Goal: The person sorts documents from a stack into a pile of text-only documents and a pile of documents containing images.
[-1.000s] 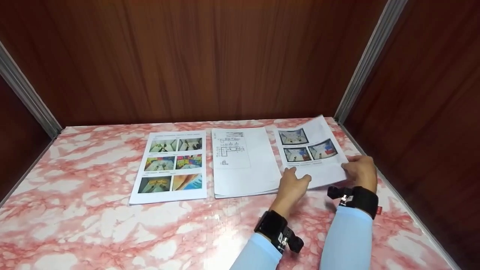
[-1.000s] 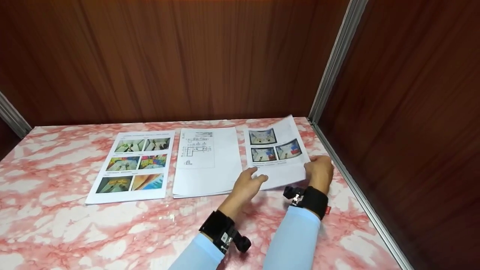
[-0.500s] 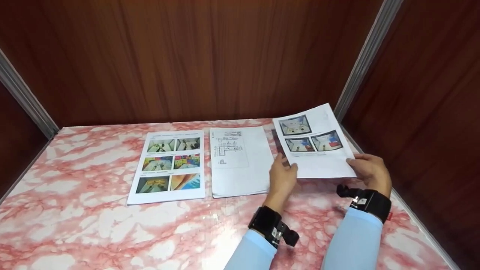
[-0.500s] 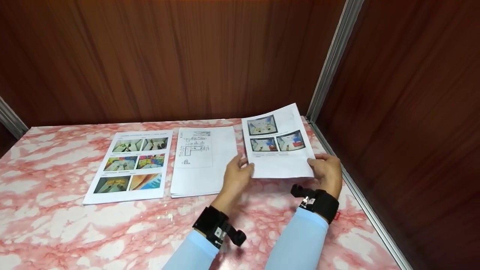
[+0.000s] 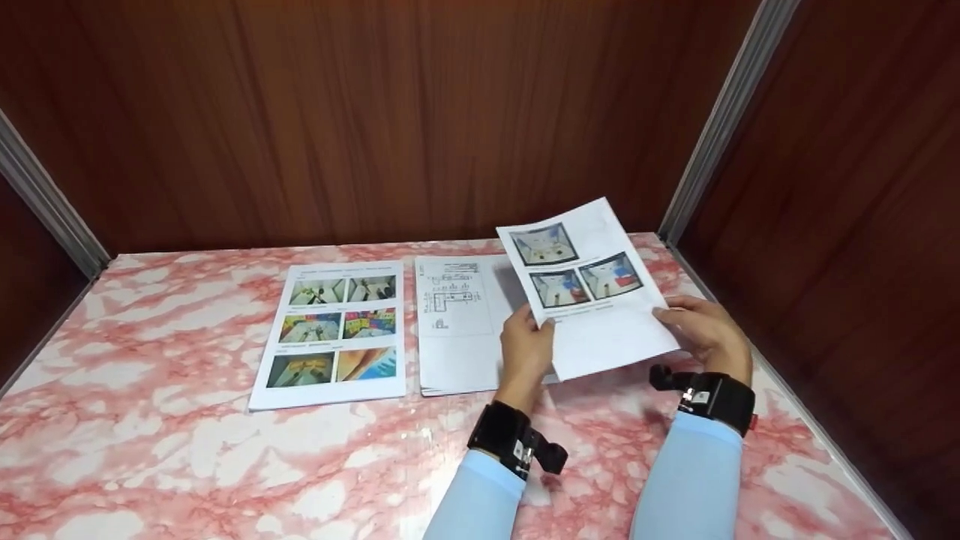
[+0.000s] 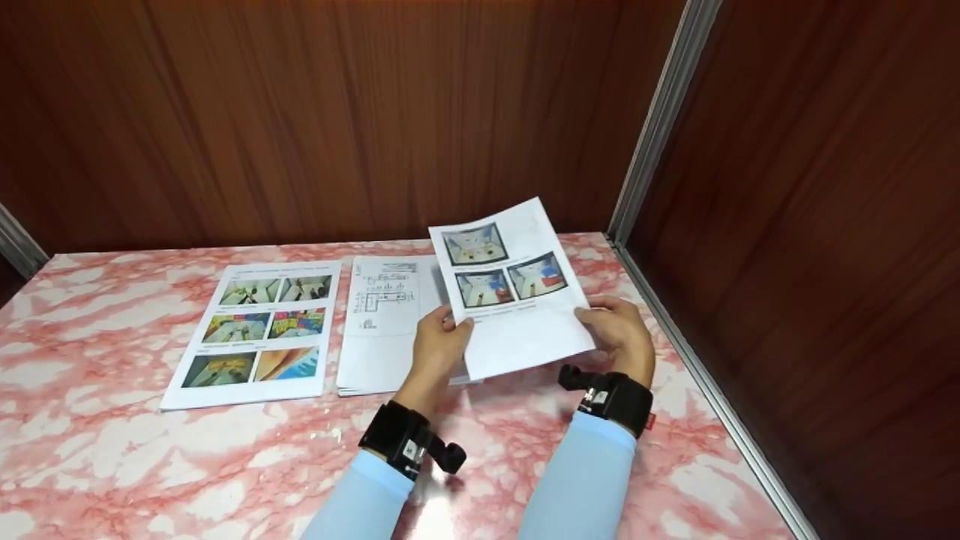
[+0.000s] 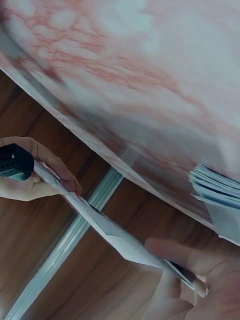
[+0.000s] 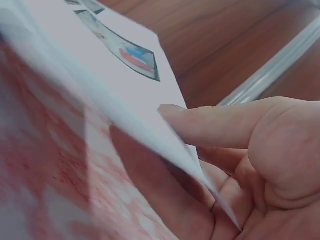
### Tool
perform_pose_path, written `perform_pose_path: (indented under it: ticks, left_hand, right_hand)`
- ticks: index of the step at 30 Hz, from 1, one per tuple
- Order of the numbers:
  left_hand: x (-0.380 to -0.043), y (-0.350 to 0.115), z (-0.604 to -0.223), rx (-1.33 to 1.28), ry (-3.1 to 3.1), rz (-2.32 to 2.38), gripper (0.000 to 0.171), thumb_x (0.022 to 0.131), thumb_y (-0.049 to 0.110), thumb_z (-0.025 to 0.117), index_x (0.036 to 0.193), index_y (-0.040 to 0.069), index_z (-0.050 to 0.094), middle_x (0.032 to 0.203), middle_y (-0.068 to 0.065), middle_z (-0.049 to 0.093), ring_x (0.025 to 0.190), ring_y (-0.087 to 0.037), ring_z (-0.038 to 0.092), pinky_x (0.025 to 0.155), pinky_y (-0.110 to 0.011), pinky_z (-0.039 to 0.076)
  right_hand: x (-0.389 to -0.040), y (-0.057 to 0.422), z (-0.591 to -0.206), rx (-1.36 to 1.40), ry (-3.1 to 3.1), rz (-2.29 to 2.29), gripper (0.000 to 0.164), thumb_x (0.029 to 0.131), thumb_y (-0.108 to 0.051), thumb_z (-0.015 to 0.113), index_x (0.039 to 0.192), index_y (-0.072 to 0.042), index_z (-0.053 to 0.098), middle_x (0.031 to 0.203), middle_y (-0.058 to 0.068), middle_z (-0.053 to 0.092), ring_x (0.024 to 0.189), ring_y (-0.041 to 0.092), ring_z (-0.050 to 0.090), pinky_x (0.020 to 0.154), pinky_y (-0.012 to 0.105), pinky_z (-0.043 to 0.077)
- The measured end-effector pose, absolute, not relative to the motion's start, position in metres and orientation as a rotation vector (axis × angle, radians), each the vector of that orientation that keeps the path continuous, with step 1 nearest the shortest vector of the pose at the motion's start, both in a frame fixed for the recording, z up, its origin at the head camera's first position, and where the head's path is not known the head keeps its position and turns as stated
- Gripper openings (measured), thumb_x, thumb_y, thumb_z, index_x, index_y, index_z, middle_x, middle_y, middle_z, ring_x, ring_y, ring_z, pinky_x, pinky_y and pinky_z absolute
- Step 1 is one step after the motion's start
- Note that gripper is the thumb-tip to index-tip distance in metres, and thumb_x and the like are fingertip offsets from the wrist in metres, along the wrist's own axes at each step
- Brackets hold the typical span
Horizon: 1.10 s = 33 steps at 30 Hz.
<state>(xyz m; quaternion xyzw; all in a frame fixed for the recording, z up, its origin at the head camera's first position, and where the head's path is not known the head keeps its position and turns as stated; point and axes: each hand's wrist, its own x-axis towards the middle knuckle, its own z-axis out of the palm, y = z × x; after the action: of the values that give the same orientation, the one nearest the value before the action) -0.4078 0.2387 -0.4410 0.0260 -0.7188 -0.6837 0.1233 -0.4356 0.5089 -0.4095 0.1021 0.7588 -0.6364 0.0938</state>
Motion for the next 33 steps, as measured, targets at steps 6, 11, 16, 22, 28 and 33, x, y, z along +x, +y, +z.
perform_pose_path:
  ticks: [6,11,16,22,28,33]
  left_hand:
    - [-0.412,0.220,-0.438,0.131,-2.162,-1.912,0.041,0.094,-0.002,0.068,0.135,-0.005,0.064,0.111,-0.021,0.076,0.095,-0.027,0.074,0.083,-0.036,0.060]
    - [-0.415,0.197,-0.434,0.166,-2.204,-1.905,0.043,0.095,0.000,0.067,0.138,-0.001,0.063,0.118,-0.021,0.074,0.103,-0.030,0.073,0.087,-0.040,0.059]
    - [-0.417,0.166,-0.430,0.198,-2.188,-1.953,0.046,0.097,-0.001,0.064,0.143,0.001,0.059,0.127,-0.022,0.070,0.111,-0.033,0.070,0.094,-0.043,0.058]
    - [-0.418,0.132,-0.430,0.179,-2.216,-1.985,0.049,0.098,-0.001,0.064,0.146,-0.002,0.055,0.133,-0.026,0.066,0.120,-0.036,0.066,0.102,-0.043,0.054]
    - [-0.414,0.107,-0.434,0.126,-2.316,-1.893,0.049,0.099,0.004,0.065,0.147,0.000,0.056,0.132,-0.025,0.067,0.119,-0.035,0.067,0.102,-0.045,0.054]
    - [-0.411,0.092,-0.431,0.166,-2.298,-1.840,0.042,0.098,0.007,0.066,0.139,-0.002,0.063,0.127,-0.024,0.070,0.116,-0.035,0.068,0.100,-0.045,0.054]
  right_hand:
    - [-0.441,0.496,-0.410,0.228,2.332,-1.754,0.066,0.099,-0.022,0.069,0.153,0.000,0.038,0.109,-0.002,0.061,0.085,0.009,0.066,0.079,0.025,0.056]
    - [-0.446,0.482,-0.405,0.095,2.450,-1.638,0.061,0.102,-0.028,0.064,0.150,0.005,0.044,0.121,0.004,0.063,0.097,0.012,0.065,0.090,0.032,0.053]
    - [-0.452,0.460,-0.394,-0.055,2.523,-1.582,0.055,0.105,-0.028,0.062,0.145,0.008,0.052,0.133,0.020,0.063,0.109,0.022,0.067,0.105,0.049,0.051]
    - [-0.461,0.426,-0.385,-0.113,2.537,-1.527,0.055,0.106,-0.029,0.059,0.146,0.008,0.051,0.138,0.027,0.059,0.108,0.027,0.067,0.104,0.050,0.053]
    - [-0.466,0.406,-0.382,-0.138,2.573,-1.463,0.045,0.101,-0.024,0.066,0.135,0.006,0.060,0.127,0.022,0.064,0.096,0.023,0.067,0.092,0.039,0.059]
    - [-0.466,0.390,-0.380,-0.172,2.570,-1.472,0.036,0.099,-0.021,0.069,0.123,0.005,0.064,0.112,0.016,0.069,0.087,0.019,0.069,0.080,0.033,0.061]
